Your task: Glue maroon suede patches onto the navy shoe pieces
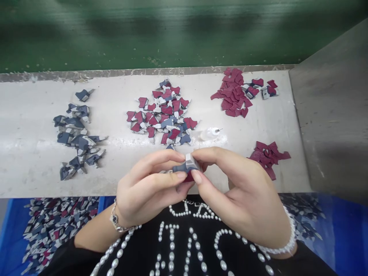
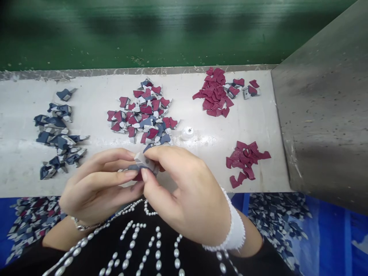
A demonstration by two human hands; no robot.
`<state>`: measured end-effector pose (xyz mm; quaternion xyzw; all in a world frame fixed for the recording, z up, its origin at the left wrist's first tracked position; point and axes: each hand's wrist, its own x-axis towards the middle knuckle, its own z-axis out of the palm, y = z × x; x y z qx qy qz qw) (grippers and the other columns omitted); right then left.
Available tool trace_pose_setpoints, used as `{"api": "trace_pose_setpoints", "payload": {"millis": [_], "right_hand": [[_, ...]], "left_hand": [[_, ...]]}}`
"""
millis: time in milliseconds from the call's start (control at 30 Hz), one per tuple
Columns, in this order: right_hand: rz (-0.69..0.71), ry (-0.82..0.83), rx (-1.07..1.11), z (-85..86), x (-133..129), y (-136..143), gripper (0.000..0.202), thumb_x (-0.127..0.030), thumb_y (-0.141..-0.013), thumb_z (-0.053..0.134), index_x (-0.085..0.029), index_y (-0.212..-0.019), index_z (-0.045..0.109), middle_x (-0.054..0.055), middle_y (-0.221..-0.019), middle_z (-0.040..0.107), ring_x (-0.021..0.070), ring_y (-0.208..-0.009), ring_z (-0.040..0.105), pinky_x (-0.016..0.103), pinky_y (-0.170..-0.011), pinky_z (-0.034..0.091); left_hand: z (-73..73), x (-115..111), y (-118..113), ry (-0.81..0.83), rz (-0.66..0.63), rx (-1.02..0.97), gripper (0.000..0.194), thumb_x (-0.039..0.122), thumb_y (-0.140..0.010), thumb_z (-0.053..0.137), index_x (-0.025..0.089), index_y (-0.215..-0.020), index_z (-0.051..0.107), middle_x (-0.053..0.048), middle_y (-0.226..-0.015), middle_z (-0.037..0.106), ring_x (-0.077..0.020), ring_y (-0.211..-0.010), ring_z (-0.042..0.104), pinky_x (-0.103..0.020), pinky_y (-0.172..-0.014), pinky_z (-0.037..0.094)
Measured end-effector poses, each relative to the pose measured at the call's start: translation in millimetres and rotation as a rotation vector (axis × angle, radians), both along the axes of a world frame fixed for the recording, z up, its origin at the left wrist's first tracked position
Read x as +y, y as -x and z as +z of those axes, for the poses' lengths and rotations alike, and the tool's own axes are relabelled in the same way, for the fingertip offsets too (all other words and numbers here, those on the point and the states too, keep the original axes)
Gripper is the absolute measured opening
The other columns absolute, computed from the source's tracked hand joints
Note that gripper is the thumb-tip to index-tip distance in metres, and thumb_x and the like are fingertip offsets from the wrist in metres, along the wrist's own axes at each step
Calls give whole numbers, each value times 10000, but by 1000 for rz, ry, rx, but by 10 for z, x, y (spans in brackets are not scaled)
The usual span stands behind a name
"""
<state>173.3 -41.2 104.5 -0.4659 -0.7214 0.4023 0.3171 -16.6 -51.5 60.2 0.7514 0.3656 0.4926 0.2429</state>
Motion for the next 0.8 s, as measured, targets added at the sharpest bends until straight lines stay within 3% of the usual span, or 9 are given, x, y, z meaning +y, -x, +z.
{"api": "trace_pose_setpoints", "payload": {"millis": [133, 300, 633, 800], "right_hand": [[14, 33, -5, 0, -6, -8, 85, -119, -939, 557, -147, -992, 618, -6, -862, 671, 100, -800, 640, 213, -727, 502], [67, 33, -15, -5, -43, -14, 96, -176, -1003, 529, -177, -1090, 571, 5, -952, 703, 112, -831, 665, 231, -730, 519], [17, -31, -59, 14, -75, 13, 81, -148, -981, 513, -148, -1010, 588, -13, -842, 648, 86, -750, 617, 206, -708, 491], [93, -51, -85, -20, -102, 11, 305, -205, -1024, 521, -111, -1314, 538, 37, -1094, 695, 121, -1008, 643, 214, -919, 496]], "left_hand": [[-9, 1, 31, 14, -30, 27, 258, 56, -794, 794, 144, -1010, 684, -74, -1174, 708, -119, -874, 770, -193, -824, 669], [6, 5, 87, 136, -30, -17, 295, 158, -780, 831, 216, -1015, 662, -59, -1155, 721, -155, -871, 776, -256, -774, 696], [11, -32, 71, 102, -36, 9, 319, 103, -766, 829, 192, -1021, 659, -65, -1160, 718, -143, -907, 770, -221, -831, 674], [-86, -24, 66, 174, 20, -140, 345, 116, -741, 847, 216, -1015, 662, -56, -1110, 724, -184, -972, 748, -276, -783, 682]]}}
